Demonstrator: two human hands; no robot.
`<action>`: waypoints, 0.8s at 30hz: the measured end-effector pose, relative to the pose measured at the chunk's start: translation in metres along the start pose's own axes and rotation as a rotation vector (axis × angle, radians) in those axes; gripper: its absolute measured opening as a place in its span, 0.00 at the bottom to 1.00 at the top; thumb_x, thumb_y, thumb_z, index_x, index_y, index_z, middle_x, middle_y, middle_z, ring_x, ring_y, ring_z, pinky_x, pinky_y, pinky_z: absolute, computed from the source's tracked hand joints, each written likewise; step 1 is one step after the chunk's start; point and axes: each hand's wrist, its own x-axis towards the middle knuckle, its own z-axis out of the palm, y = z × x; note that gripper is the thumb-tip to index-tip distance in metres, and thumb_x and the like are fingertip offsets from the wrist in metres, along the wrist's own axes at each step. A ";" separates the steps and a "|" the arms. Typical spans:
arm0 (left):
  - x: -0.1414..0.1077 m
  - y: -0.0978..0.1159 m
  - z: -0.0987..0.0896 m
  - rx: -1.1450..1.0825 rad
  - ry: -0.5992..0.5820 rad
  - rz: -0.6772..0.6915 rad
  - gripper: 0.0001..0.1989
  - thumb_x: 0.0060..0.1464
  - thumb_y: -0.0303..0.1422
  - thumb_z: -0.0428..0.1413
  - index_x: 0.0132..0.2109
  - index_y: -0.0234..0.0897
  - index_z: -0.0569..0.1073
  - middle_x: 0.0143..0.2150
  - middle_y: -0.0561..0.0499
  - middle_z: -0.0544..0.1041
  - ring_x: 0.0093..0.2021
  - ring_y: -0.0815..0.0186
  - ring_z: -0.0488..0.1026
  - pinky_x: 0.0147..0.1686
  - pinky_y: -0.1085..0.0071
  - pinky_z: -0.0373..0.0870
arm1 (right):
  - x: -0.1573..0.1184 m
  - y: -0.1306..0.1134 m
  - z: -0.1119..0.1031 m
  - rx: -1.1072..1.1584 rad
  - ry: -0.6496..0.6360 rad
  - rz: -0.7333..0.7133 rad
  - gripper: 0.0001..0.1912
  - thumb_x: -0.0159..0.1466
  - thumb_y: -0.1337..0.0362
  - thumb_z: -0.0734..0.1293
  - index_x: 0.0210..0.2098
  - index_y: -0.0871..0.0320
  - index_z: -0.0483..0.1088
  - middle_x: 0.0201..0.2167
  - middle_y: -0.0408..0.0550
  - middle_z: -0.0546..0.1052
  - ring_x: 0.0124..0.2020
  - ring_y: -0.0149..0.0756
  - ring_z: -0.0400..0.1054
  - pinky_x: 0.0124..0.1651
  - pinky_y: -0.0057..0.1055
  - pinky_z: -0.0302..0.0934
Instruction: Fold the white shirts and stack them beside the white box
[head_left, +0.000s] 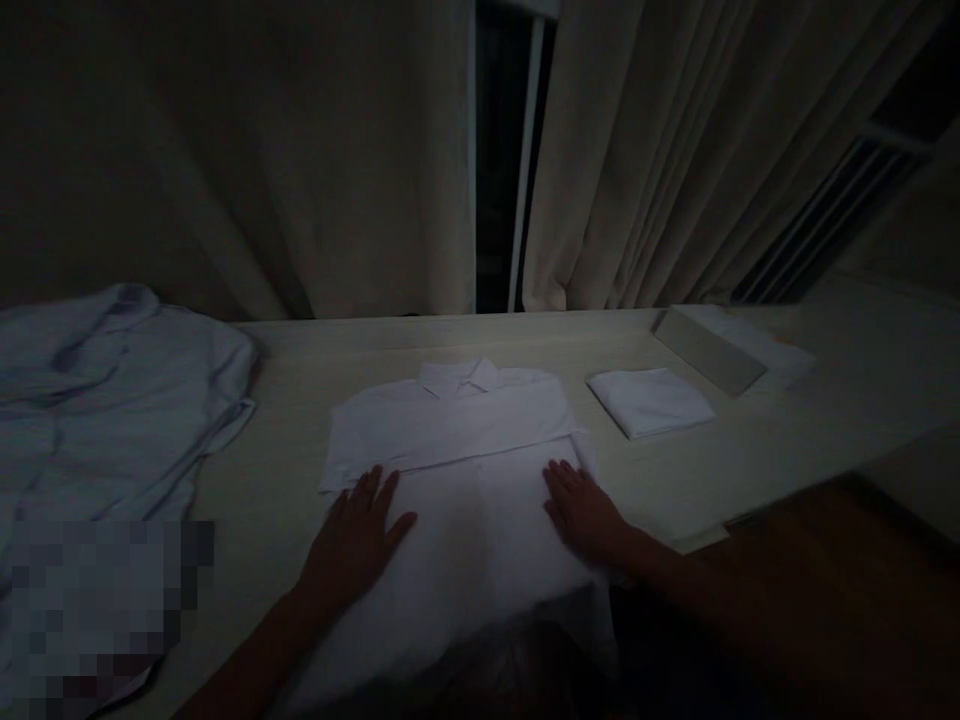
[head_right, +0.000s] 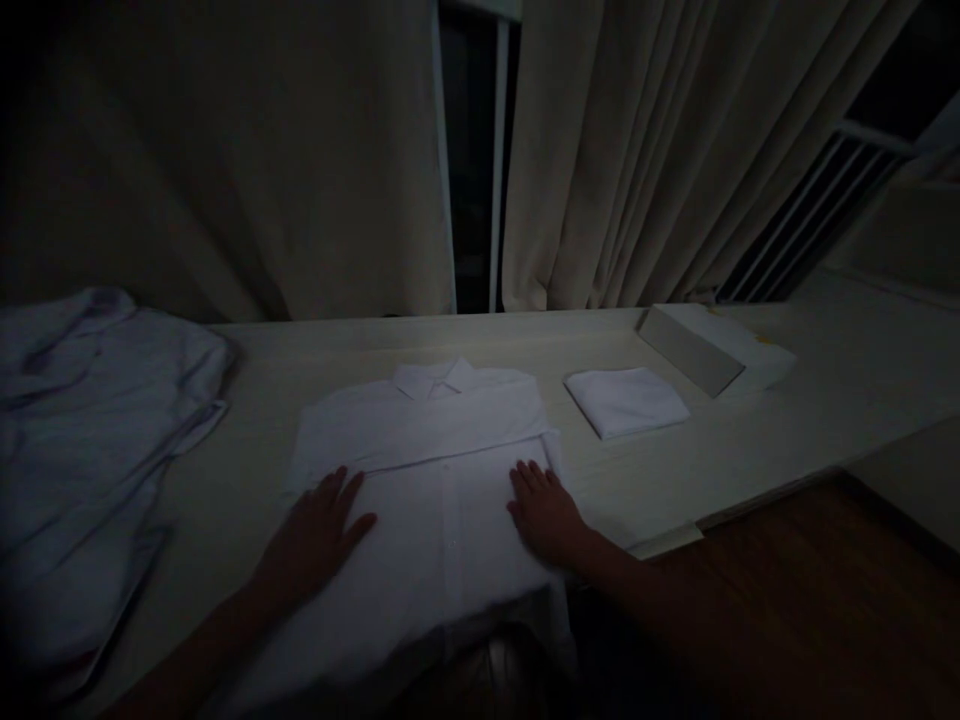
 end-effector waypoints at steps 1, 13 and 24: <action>-0.005 0.002 0.004 0.013 0.019 -0.009 0.38 0.59 0.54 0.40 0.68 0.34 0.55 0.72 0.40 0.49 0.71 0.51 0.46 0.66 0.51 0.47 | -0.014 0.007 0.004 -0.032 -0.004 0.039 0.26 0.70 0.62 0.53 0.65 0.66 0.56 0.66 0.61 0.58 0.68 0.46 0.49 0.67 0.46 0.42; 0.000 -0.001 0.007 0.088 0.087 -0.010 0.36 0.59 0.50 0.40 0.67 0.31 0.57 0.70 0.35 0.52 0.69 0.47 0.50 0.64 0.49 0.49 | -0.074 0.045 -0.038 0.299 0.240 0.669 0.22 0.68 0.55 0.56 0.52 0.64 0.67 0.46 0.60 0.74 0.47 0.44 0.69 0.49 0.35 0.60; 0.041 0.159 -0.030 -0.065 0.060 0.218 0.30 0.63 0.46 0.39 0.66 0.36 0.60 0.70 0.42 0.54 0.69 0.52 0.50 0.64 0.51 0.52 | -0.170 -0.010 0.047 0.815 0.271 0.977 0.16 0.52 0.62 0.66 0.40 0.61 0.71 0.39 0.53 0.77 0.42 0.45 0.72 0.42 0.32 0.63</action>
